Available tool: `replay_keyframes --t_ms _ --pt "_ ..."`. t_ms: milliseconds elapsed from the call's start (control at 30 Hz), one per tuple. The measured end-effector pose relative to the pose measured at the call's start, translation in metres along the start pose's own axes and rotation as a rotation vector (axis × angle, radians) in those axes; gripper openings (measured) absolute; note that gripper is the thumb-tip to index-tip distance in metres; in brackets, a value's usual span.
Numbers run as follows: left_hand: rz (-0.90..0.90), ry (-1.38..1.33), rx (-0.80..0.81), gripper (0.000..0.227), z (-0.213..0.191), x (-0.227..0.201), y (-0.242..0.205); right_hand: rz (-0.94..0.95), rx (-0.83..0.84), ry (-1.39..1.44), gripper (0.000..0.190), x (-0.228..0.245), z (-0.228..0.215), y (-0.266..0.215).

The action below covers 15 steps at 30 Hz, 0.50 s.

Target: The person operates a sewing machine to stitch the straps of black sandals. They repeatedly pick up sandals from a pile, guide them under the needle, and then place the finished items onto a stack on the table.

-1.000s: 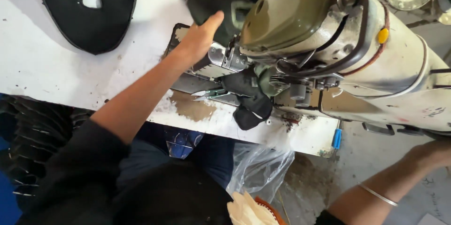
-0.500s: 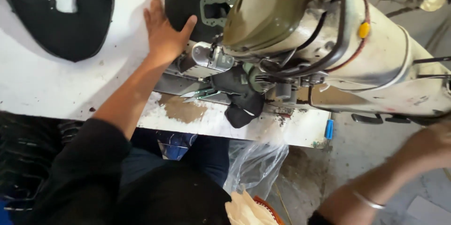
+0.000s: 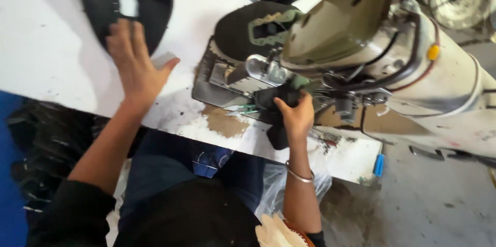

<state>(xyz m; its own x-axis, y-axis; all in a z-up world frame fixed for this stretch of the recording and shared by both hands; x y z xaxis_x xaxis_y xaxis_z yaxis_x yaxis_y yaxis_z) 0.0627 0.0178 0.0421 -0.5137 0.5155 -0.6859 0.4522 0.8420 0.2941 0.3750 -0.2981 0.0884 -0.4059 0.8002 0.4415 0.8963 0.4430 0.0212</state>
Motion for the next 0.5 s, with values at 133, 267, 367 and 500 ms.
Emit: replay_keyframes --t_ms 133,267,367,500 --pt "0.119 0.405 -0.049 0.089 -0.027 0.043 0.005 0.096 0.207 0.85 0.049 -0.039 0.021 -0.005" --pt "0.228 0.552 0.006 0.073 -0.029 0.047 0.003 0.299 0.291 1.259 0.051 -0.013 -0.019 -0.049" --pt "0.306 0.746 0.035 0.066 -0.033 0.043 -0.004 0.494 0.346 1.492 0.051 -0.035 -0.016 -0.079" --pt "0.345 0.529 0.001 0.039 -0.083 0.006 -0.012 0.426 0.383 1.501 0.051 -0.038 -0.022 -0.115"
Point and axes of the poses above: each hand's wrist, its own y-axis towards the middle knuckle, its own z-axis out of the palm, x = y × z, the point moved 9 cm from there along y, towards the middle knuckle
